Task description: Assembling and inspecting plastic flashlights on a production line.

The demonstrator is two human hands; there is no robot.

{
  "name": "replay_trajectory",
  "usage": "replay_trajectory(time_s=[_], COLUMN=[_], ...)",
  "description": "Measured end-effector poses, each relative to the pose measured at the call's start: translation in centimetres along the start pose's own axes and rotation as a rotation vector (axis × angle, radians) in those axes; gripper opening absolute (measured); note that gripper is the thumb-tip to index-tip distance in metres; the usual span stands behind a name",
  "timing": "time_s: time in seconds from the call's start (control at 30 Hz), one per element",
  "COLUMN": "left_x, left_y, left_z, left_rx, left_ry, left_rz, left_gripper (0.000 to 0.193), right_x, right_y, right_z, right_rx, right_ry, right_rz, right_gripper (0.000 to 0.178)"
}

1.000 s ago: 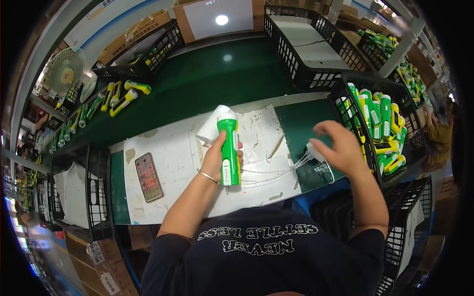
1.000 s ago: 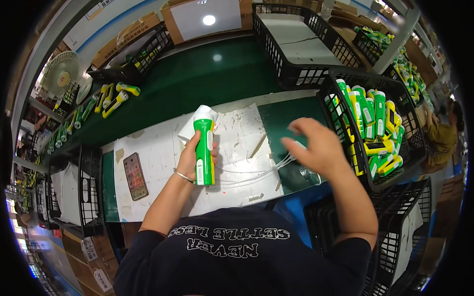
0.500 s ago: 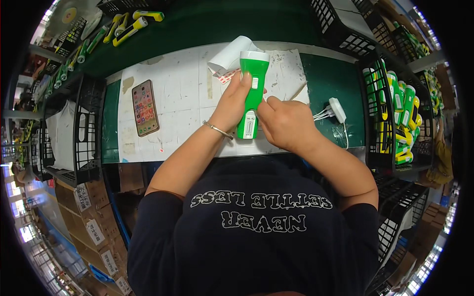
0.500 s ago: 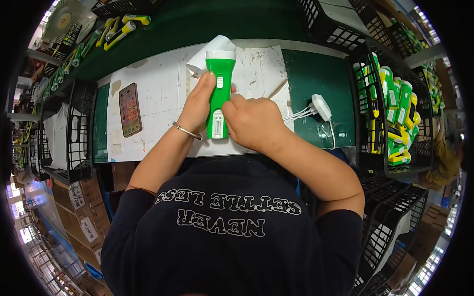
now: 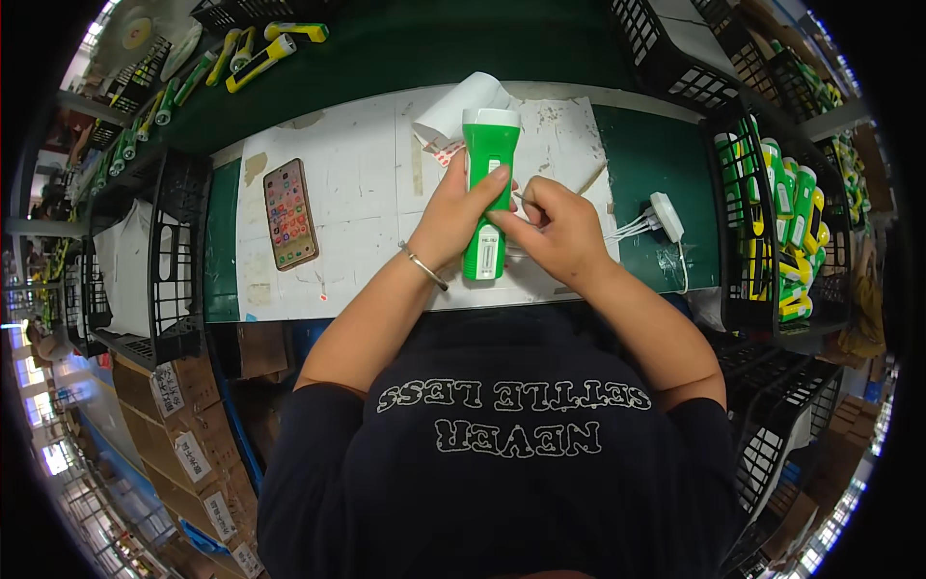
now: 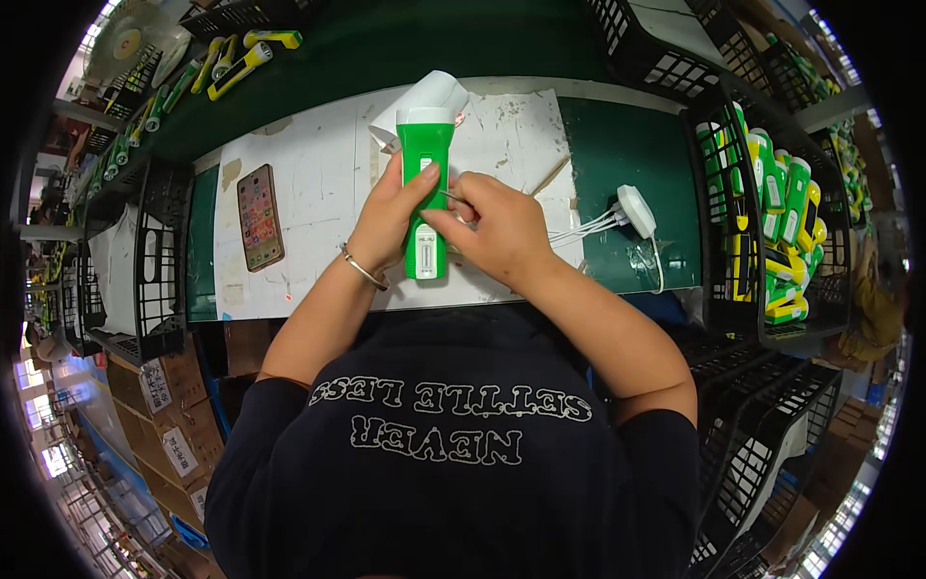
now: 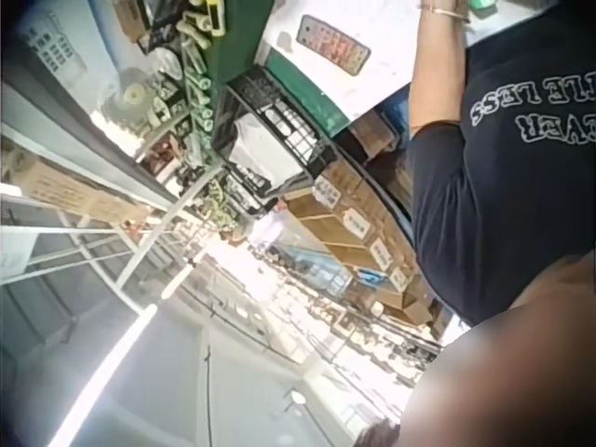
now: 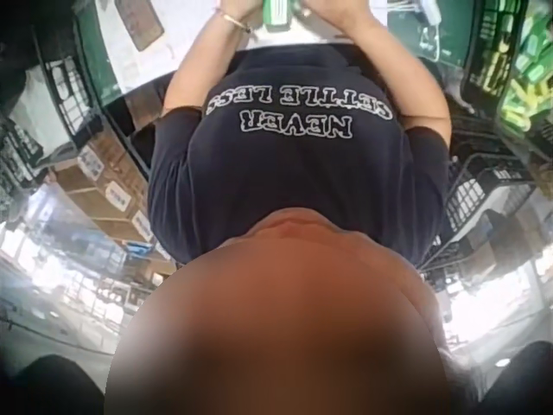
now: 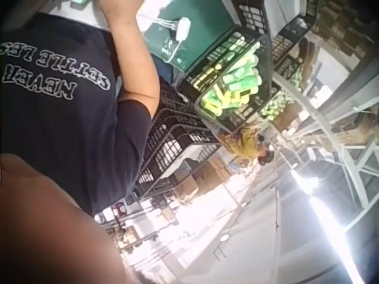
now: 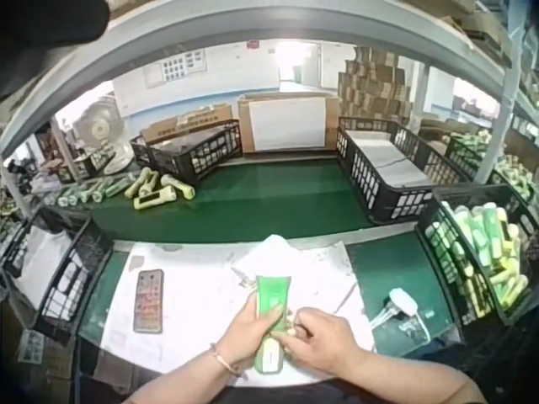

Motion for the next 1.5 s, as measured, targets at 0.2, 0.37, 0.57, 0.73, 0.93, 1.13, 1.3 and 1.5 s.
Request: replay_trajectory(time_s=[0.2,0.37,0.57,0.73,0.93,1.13,1.3,1.5], left_x=[-1.2,-1.0,-2.7,-5.3,-4.9,-5.5,-6.4,-3.1], left_y=[-0.1,2.7,5.2,6.2,3.2,-0.8,-1.7,-0.6], left_z=[1.2,2.0,3.5,4.5,3.7,3.1,1.8,1.0], left_rx=[-0.169,0.176,0.319,0.145,0.064,-0.328,-0.194,-0.096], left_ry=[-0.035,-0.021,-0.155,-0.203,-0.293,-0.149,0.042,0.019], left_rz=[-0.146,-0.724,-1.462,-1.546,-1.093,-0.359,-0.656,-0.803], left_gripper=[0.046,0.047,0.038,0.038,0.05,0.057,0.058,0.062], right_x=[-3.4,-3.9,-4.1,-4.6,-0.5,3.8,1.9,-0.5], right_y=[2.1,1.5,3.3,3.5,3.9,7.4,6.9,6.1], right_z=[-1.6,-3.1,-2.2,-2.1,-2.6,-2.0,-2.8,-2.5], right_rx=[0.212,0.31,0.367,0.38,0.464,0.169,0.095,0.461], right_ry=[0.055,-0.166,-0.379,-0.316,-0.37,-0.241,-0.124,-0.179], right_rz=[-0.193,-0.178,-0.323,-0.482,-0.789,0.462,0.187,-0.457], right_gripper=[0.037,0.045,0.063,0.064,0.059,0.03,0.021,0.023])
Point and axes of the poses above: each hand's wrist, its own z-axis away from the middle knuckle, its own x-axis out of the palm, y = z × x, the point moved 5 cm from there along -z, towards the middle knuckle, and after that the axes turned 13 degrees about -z, right-handed, at the moved point
